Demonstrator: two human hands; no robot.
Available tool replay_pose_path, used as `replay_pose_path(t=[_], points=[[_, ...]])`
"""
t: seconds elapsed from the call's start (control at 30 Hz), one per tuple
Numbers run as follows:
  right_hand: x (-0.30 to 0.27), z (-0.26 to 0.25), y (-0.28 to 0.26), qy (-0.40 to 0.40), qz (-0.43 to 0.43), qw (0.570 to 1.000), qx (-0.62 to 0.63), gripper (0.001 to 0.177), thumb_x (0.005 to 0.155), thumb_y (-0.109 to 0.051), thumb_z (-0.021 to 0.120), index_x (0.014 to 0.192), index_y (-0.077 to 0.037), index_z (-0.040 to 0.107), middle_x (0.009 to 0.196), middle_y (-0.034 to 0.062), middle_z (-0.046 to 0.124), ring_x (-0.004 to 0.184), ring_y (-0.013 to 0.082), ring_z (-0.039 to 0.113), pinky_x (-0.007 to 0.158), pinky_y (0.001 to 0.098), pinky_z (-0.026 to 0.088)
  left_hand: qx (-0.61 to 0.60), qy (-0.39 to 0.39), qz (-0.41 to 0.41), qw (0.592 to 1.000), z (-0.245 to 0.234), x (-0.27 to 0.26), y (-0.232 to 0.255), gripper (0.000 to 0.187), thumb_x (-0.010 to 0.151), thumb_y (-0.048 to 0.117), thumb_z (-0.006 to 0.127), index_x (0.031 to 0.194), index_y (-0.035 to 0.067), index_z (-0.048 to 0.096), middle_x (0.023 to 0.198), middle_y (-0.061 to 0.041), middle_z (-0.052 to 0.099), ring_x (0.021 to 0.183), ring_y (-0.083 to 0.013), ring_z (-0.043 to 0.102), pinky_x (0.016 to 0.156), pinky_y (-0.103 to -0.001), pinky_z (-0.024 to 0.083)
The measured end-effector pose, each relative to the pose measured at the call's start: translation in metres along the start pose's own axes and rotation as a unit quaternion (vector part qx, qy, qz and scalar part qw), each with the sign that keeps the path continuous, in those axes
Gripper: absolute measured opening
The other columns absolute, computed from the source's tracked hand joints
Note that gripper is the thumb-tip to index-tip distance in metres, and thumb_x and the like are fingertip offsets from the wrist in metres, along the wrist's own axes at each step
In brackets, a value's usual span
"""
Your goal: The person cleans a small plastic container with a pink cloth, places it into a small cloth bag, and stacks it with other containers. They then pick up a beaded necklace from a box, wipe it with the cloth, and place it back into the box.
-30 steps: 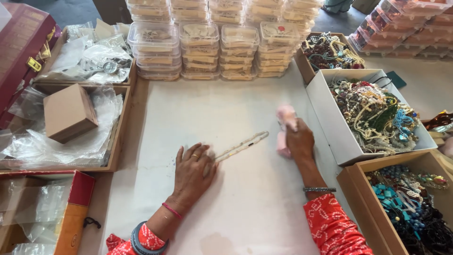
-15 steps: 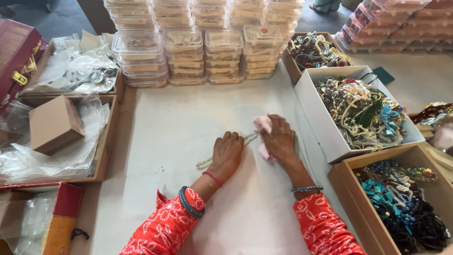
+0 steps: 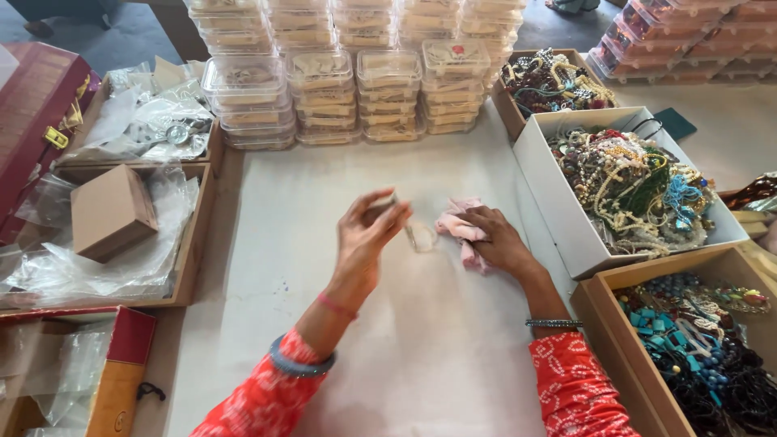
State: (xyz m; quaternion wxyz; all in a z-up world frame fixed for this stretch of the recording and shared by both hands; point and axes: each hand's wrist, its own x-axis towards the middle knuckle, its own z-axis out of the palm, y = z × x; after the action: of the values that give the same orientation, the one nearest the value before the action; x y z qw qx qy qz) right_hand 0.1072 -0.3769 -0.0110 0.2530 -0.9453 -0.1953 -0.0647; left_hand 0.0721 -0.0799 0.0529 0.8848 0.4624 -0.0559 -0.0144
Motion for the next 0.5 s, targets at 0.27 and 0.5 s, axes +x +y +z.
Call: replay_pose_path(t=[0.27,0.5], points=[[0.0,-0.006,-0.026,0.039,0.014,0.999,-0.001,0.055,0.074,-0.002,0.065,0.126,-0.02,0.069,0.127,0.0094,0.066,0.113,0.0382,0.059,0.099,0.0447,0.05,0.63,0.057,0.039,0.774,-0.077,-0.08,0.015,0.026,0.095,0.02,0.068,0.119,0.013,0.072,0.134,-0.004,0.067,0.124,-0.0238,0.062,0.102,-0.037,0.054],[-0.003,0.0,-0.053,0.154,0.026,0.988,-0.004,0.052,0.079,0.001,0.064,0.129,-0.014,0.068,0.12,0.0164,0.066,0.112,0.0397,0.063,0.093,0.0459,0.052,0.739,-0.073,0.178,0.646,-0.067,-0.074,0.009,0.055,0.087,0.034,0.069,0.132,0.003,0.06,0.141,-0.013,0.057,0.14,-0.0334,0.041,0.114,-0.059,0.026]])
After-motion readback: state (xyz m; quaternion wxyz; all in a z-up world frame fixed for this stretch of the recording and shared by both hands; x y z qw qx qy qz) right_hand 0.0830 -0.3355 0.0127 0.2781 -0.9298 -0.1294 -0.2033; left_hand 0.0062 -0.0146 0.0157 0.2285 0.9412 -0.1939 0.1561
